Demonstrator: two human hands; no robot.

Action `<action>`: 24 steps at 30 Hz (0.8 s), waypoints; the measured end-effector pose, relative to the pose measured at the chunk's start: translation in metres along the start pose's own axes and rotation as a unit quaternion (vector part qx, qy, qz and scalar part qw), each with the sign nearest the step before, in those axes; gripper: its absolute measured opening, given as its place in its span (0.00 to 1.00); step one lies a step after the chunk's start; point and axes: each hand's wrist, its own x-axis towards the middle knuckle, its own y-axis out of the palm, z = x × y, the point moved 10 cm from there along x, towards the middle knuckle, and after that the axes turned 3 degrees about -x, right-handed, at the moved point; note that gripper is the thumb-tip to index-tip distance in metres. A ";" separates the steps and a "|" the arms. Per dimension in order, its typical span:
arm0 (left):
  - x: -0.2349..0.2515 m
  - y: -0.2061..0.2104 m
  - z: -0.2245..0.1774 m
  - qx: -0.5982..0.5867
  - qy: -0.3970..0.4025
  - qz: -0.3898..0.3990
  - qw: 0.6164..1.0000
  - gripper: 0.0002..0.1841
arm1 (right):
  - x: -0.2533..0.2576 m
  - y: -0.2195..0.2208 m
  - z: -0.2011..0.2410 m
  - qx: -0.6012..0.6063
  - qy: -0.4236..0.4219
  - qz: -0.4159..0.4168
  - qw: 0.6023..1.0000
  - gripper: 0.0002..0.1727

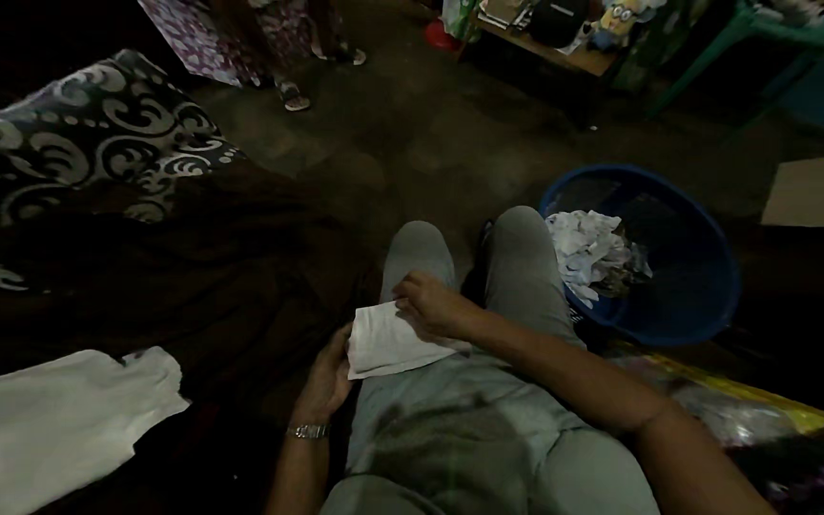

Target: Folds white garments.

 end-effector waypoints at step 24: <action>0.040 0.219 -0.098 0.294 0.160 0.389 0.858 0.22 | -0.301 -0.185 0.060 -0.109 -0.033 -0.427 0.897 0.11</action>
